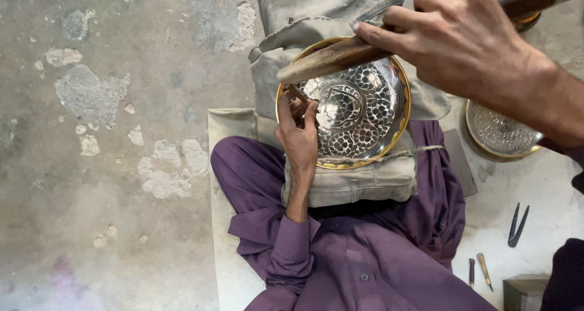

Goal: The person sits cross-legged on the floor with a decorated metal tray resting on a cloth cushion on their lap. They hold a small punch against the tray's surface with one hand and repeatedly strike it with a wooden mallet held in the other hand, repositioning the punch across the tray's patterned areas, briefly pausing to turn and reposition the tray before resuming hammering.

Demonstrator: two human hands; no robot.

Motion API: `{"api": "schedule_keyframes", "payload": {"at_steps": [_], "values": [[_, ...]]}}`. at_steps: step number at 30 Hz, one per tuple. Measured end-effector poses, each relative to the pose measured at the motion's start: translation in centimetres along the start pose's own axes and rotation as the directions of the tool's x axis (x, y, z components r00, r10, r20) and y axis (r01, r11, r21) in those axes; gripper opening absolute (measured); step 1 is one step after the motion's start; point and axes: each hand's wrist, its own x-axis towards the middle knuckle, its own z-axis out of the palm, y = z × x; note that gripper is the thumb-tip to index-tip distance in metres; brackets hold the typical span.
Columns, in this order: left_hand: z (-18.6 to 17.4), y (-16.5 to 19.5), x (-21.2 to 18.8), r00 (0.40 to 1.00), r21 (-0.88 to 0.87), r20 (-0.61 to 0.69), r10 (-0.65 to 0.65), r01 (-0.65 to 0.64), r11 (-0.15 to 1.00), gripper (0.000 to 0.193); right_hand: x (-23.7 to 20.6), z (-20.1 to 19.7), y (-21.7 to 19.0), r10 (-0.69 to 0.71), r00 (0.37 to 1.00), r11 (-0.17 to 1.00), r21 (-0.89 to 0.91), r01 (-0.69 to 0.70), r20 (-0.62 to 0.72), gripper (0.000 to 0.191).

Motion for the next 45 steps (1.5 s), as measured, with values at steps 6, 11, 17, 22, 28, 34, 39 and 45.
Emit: {"api": "schedule_keyframes", "payload": {"at_steps": [6, 11, 17, 22, 28, 34, 39, 45], "values": [[-0.2, 0.5, 0.1, 0.999, -0.007, 0.017, -0.048, 0.048, 0.999, 0.041, -0.1, 1.7, -0.8, 0.201, 0.979, 0.849, 0.492, -0.191, 0.035, 0.059], [-0.3, 1.1, 0.0, 1.000, -0.042, 0.012, -0.003, 0.004, 0.999, 0.041, -0.3, 2.6, -1.0, 0.131, 0.991, 0.933, 0.344, -0.109, -0.041, 0.049], [-0.2, 0.8, -0.2, 1.000, 0.011, -0.001, 0.024, -0.024, 1.000, 0.043, -0.5, 1.6, -0.4, 0.041, 0.998, 0.990, 0.135, -0.033, -0.055, 0.045], [0.1, 0.3, -0.2, 1.000, -0.030, 0.005, 0.011, -0.011, 0.999, 0.043, -0.3, 0.4, 0.0, 0.165, 0.982, 0.919, 0.375, -0.117, -0.097, 0.047], [0.0, -0.1, -0.4, 1.000, -0.004, 0.002, 0.022, -0.022, 1.000, 0.042, -0.1, 0.7, -0.6, 0.070, 0.991, 0.976, 0.214, -0.044, -0.115, 0.048], [0.0, -0.2, -0.5, 1.000, 0.017, -0.010, -0.012, 0.012, 1.000, 0.047, -0.3, 1.8, -1.5, 0.012, 0.999, 0.998, 0.058, -0.009, -0.043, 0.053], [0.1, -0.3, -0.5, 1.000, -0.014, 0.001, 0.012, -0.012, 1.000, 0.043, -0.1, 1.5, -0.9, 0.216, 0.973, 0.855, 0.497, -0.147, -0.085, 0.047], [0.1, -0.3, -0.6, 1.000, 0.042, -0.010, 0.017, -0.017, 0.999, 0.047, 0.1, 0.5, -0.9, 0.032, 0.999, 0.995, 0.099, -0.030, -0.011, 0.050]]}}
